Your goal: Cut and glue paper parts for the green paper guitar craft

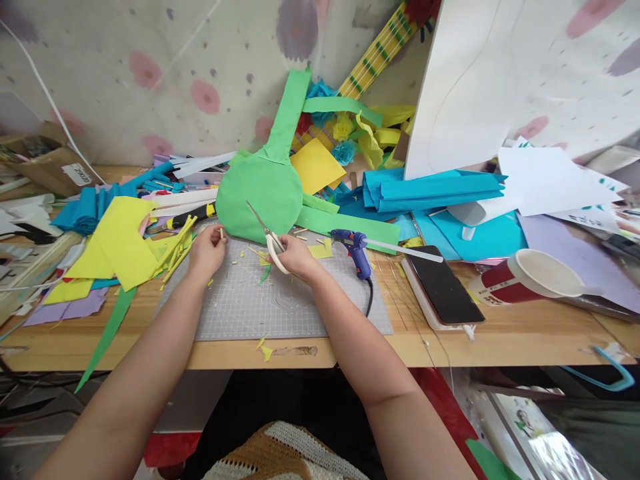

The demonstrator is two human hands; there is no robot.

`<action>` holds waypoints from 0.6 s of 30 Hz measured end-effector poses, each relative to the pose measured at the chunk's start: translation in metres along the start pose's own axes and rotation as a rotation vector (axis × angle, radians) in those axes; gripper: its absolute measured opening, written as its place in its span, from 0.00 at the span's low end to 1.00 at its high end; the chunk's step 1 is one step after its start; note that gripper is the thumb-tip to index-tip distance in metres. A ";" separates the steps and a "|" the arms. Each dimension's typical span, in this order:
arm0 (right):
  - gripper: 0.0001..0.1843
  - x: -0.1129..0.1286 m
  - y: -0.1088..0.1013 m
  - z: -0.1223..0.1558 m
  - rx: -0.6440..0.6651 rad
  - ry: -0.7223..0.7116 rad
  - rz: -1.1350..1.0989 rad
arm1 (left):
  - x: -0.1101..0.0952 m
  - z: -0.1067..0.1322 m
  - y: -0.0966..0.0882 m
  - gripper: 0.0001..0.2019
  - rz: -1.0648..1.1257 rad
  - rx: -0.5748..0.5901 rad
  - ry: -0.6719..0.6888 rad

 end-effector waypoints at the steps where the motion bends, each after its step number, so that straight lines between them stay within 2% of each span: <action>1: 0.15 0.000 0.000 0.000 0.000 0.002 0.001 | -0.002 0.001 0.000 0.16 -0.050 -0.003 0.023; 5: 0.17 0.001 0.000 -0.001 0.001 0.009 -0.138 | -0.019 0.009 -0.011 0.21 -0.089 -0.095 0.115; 7: 0.19 0.003 0.002 -0.002 0.017 0.003 -0.304 | -0.033 0.018 -0.014 0.16 -0.012 -0.135 0.163; 8: 0.19 0.004 0.003 -0.002 0.025 -0.005 -0.394 | -0.039 0.022 -0.012 0.13 0.049 -0.116 0.172; 9: 0.20 0.006 0.004 -0.002 0.028 -0.015 -0.478 | -0.044 0.026 -0.006 0.09 0.125 -0.066 0.161; 11: 0.21 0.007 0.005 -0.003 0.029 -0.028 -0.608 | -0.052 0.035 0.016 0.06 0.336 0.116 0.106; 14: 0.22 0.006 0.007 -0.004 0.025 -0.012 -0.731 | -0.058 0.048 0.050 0.07 0.719 0.362 -0.059; 16: 0.22 0.006 0.008 -0.004 0.034 -0.001 -0.779 | -0.060 0.053 0.062 0.10 0.883 0.422 -0.129; 18: 0.21 0.007 0.010 -0.003 0.043 -0.002 -0.807 | -0.061 0.055 0.066 0.12 0.962 0.436 -0.159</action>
Point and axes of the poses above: each hand's wrist, its own z-axis away from the middle knuckle, its own y-axis out of the palm, x = y × z, the point moved 8 cm from there along -z, towards the middle knuckle, and after that the axes turned 2 degrees about x, right-handed, at the moved point
